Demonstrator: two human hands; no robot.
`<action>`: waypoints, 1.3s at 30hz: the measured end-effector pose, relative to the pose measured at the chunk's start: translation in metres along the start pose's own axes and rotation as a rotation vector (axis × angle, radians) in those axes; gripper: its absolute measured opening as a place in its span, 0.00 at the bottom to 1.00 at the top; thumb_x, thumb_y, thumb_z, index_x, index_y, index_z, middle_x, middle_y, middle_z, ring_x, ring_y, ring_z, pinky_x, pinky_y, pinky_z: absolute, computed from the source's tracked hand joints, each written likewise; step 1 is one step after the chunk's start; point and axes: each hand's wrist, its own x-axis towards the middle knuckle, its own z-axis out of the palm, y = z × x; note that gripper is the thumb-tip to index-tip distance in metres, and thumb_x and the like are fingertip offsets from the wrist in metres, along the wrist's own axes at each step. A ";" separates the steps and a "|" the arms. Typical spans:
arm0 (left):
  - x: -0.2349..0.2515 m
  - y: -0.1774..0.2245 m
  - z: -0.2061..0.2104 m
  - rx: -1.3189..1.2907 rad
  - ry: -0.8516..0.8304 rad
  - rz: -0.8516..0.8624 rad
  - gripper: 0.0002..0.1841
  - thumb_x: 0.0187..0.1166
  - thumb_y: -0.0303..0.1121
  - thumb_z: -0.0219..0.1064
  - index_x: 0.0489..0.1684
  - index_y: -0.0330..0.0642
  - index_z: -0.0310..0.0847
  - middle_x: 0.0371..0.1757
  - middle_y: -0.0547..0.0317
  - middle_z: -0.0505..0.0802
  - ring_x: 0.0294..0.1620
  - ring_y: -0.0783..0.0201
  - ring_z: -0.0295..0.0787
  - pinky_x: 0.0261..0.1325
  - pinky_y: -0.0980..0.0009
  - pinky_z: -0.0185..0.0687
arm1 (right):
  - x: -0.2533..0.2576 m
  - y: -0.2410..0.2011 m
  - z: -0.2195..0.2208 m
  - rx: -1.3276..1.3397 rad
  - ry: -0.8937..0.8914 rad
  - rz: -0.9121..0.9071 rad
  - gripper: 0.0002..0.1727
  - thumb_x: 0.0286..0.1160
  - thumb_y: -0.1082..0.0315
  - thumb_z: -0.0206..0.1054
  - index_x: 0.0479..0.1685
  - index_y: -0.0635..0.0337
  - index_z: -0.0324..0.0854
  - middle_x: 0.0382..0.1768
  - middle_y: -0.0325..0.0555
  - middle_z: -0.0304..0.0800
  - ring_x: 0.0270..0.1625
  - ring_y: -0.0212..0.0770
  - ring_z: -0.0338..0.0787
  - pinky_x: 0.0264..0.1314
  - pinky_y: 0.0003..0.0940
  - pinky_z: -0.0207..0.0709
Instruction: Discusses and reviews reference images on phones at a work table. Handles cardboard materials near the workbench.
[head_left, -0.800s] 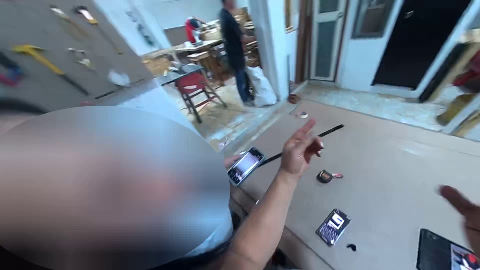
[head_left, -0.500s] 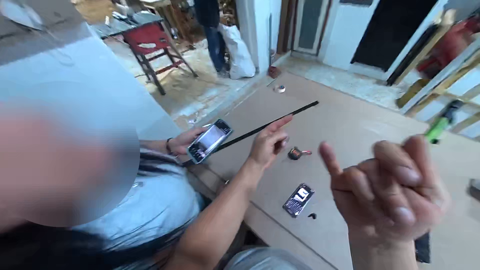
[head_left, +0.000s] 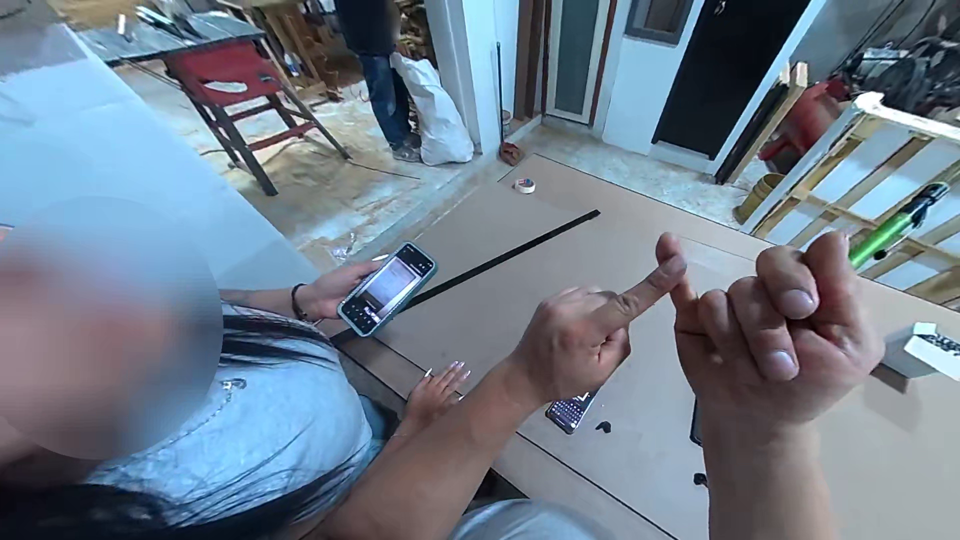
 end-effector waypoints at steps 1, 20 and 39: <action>-0.004 0.001 -0.001 -0.043 0.015 -0.027 0.29 0.78 0.25 0.62 0.84 0.43 0.74 0.28 0.59 0.89 0.26 0.68 0.81 0.32 0.70 0.81 | -0.003 -0.004 -0.003 -0.058 0.001 0.013 0.30 0.96 0.57 0.34 0.21 0.55 0.70 0.06 0.36 0.61 0.14 0.38 0.75 0.67 0.59 0.82; 0.052 -0.097 -0.036 -1.030 -0.702 -0.628 0.39 0.92 0.60 0.37 0.33 0.37 0.89 0.27 0.54 0.96 0.25 0.59 0.96 0.30 0.59 0.94 | 0.017 -0.124 -0.094 -1.190 -0.495 0.220 0.35 0.90 0.36 0.45 0.30 0.48 0.91 0.51 0.44 0.97 0.65 0.55 0.91 0.77 0.57 0.79; 0.036 -0.114 -0.033 -1.145 -0.693 -0.704 0.41 0.92 0.61 0.36 0.26 0.39 0.89 0.27 0.51 0.97 0.28 0.56 0.98 0.32 0.58 0.96 | 0.015 -0.078 -0.095 -1.135 -0.382 0.321 0.35 0.91 0.39 0.46 0.29 0.52 0.90 0.46 0.48 0.99 0.68 0.60 0.89 0.92 0.66 0.56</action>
